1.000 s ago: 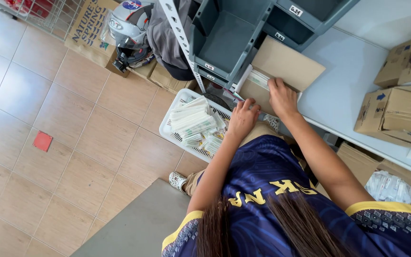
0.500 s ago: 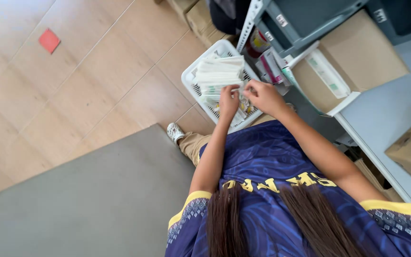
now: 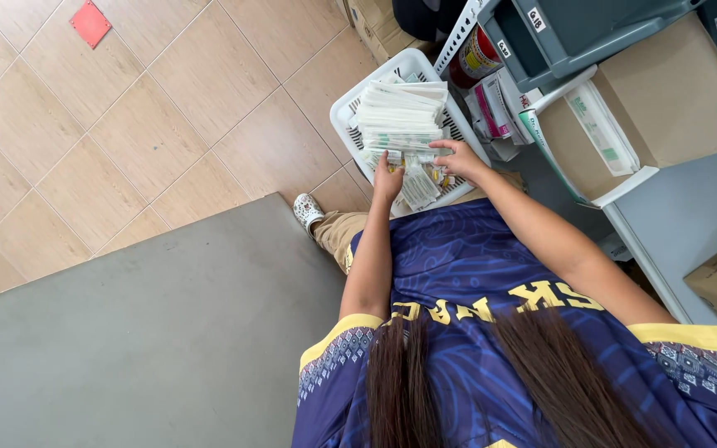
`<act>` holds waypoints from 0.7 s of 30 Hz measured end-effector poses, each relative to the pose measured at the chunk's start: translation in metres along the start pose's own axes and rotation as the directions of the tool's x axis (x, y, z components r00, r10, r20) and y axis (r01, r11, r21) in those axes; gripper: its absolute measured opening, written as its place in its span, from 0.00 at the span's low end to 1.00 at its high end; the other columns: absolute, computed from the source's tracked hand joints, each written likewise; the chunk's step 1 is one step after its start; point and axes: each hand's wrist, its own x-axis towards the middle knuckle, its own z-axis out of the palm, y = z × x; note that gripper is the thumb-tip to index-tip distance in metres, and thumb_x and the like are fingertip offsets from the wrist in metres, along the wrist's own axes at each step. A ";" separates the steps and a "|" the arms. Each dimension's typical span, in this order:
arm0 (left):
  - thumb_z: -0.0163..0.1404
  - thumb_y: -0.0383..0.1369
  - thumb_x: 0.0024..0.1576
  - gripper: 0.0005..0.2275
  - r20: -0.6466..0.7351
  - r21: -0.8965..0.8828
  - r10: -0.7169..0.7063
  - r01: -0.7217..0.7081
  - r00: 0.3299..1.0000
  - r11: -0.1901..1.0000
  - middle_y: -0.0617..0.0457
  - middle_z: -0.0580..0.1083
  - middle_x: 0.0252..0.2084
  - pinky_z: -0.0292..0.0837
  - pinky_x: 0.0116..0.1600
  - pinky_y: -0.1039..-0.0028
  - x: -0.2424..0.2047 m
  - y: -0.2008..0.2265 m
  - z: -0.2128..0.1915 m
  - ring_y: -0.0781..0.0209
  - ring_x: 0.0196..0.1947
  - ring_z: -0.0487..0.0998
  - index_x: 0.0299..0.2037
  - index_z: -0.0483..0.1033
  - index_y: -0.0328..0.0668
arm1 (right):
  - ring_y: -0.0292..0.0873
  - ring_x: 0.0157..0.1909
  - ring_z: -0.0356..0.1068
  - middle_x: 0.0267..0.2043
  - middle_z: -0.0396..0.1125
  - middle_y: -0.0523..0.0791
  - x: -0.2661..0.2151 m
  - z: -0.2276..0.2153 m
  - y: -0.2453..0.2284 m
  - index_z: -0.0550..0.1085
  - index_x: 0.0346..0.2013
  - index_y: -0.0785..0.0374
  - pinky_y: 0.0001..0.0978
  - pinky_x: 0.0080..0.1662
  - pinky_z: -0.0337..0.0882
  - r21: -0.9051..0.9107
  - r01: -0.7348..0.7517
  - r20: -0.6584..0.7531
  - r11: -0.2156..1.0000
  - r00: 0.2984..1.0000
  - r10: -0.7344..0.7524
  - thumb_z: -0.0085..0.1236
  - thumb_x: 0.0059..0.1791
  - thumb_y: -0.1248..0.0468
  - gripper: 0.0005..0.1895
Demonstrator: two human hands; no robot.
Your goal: The person transfers small, individually wrapped items from a white plastic basket into a cardboard box. They repeatedly pick up items, sometimes holding them up to the camera, and place them into the box.
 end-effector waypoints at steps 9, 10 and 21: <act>0.54 0.30 0.57 0.36 0.397 -0.309 -0.073 0.208 0.915 0.928 0.44 0.71 0.55 0.73 0.38 0.71 -0.009 0.032 0.013 0.61 0.40 0.75 0.76 0.51 0.52 | 0.34 0.35 0.74 0.39 0.72 0.45 0.024 0.016 0.034 0.72 0.45 0.66 0.28 0.34 0.74 0.065 0.132 -0.094 0.989 0.988 -0.125 0.65 0.47 0.71 0.14; 0.54 0.30 0.57 0.36 0.399 -0.306 -0.077 0.211 0.914 0.928 0.44 0.71 0.55 0.73 0.38 0.71 -0.011 0.029 0.015 0.61 0.40 0.75 0.76 0.51 0.52 | 0.34 0.35 0.74 0.39 0.72 0.45 0.022 0.017 0.037 0.72 0.45 0.66 0.28 0.34 0.74 0.067 0.128 -0.095 0.989 0.988 -0.121 0.65 0.47 0.71 0.14; 0.47 0.28 0.66 0.16 0.186 -0.623 0.044 0.083 0.982 0.778 0.47 0.80 0.47 0.75 0.40 0.76 -0.016 0.056 -0.001 0.66 0.37 0.78 0.63 0.70 0.34 | 0.40 0.32 0.76 0.33 0.74 0.47 -0.066 0.014 -0.027 0.72 0.49 0.63 0.28 0.35 0.77 0.292 -0.072 0.131 0.954 0.991 0.035 0.61 0.45 0.73 0.18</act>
